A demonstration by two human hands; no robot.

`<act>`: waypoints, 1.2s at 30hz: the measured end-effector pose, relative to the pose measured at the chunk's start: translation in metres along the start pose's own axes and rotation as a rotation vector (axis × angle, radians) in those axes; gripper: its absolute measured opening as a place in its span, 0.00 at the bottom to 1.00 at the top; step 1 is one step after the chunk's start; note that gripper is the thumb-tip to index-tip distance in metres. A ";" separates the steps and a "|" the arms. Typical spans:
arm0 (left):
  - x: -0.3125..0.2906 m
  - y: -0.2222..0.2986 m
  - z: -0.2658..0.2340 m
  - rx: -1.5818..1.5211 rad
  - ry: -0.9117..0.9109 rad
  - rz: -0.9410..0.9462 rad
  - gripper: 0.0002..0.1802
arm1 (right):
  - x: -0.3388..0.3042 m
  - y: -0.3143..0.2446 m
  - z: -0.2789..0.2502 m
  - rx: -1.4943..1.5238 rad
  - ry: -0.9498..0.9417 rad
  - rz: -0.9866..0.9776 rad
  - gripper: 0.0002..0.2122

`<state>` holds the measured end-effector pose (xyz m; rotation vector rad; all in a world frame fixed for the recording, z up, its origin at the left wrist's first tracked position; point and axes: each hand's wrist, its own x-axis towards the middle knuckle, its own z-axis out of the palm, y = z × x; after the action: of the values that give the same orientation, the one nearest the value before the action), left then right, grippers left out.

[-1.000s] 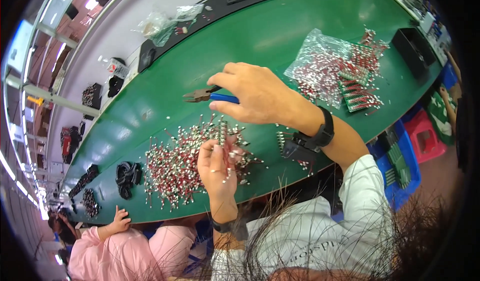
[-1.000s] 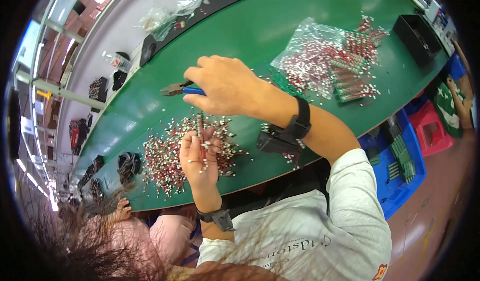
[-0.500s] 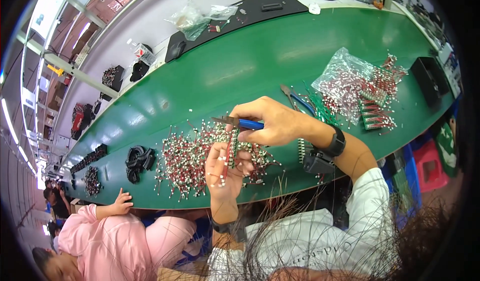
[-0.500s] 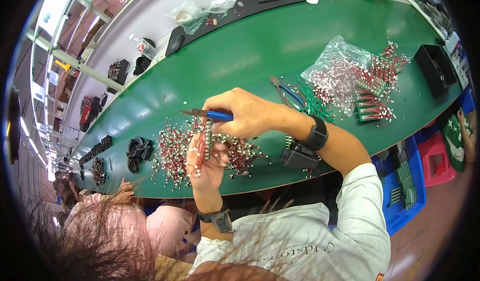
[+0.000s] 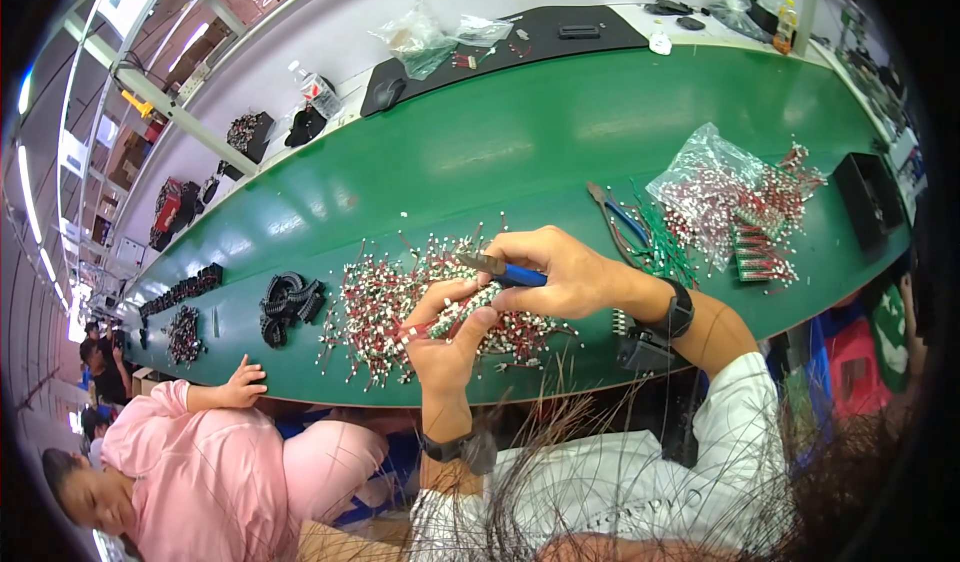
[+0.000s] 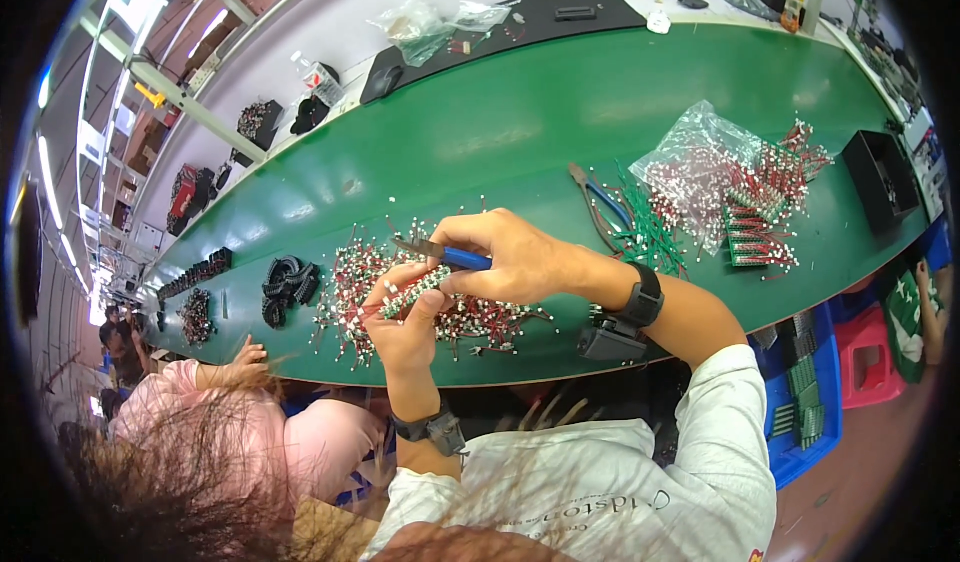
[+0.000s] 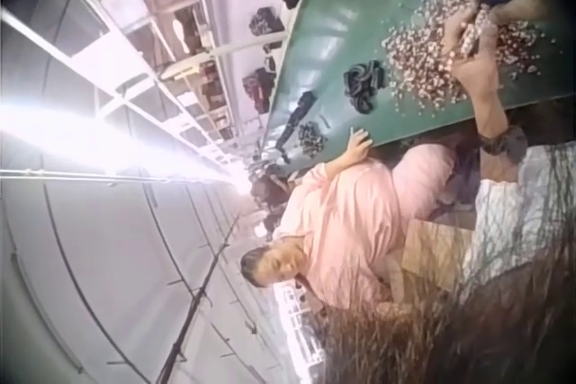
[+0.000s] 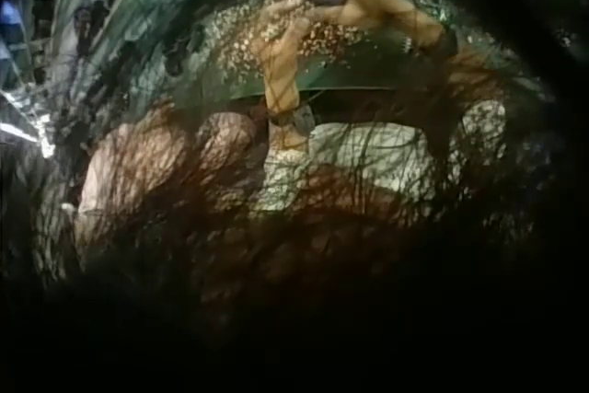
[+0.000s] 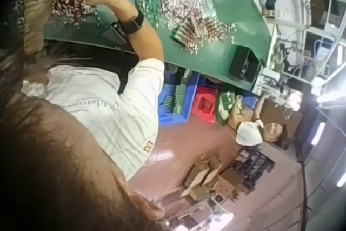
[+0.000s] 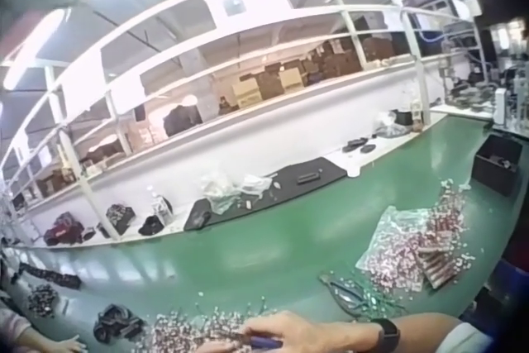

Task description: The person picks up a circuit board and uses pliers to trim the ends of the wires attached to it before placing it on a stack and repeating the process.

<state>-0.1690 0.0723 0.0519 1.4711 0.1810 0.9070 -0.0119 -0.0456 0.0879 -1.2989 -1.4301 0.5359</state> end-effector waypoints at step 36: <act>0.004 0.008 -0.063 0.613 -0.004 0.334 0.16 | 0.001 0.009 0.009 -0.278 -0.138 -0.043 0.19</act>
<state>-0.2085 0.1224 0.0510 2.1140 0.2263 1.1801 -0.0160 -0.0393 0.0778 -1.4678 -1.6886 0.4142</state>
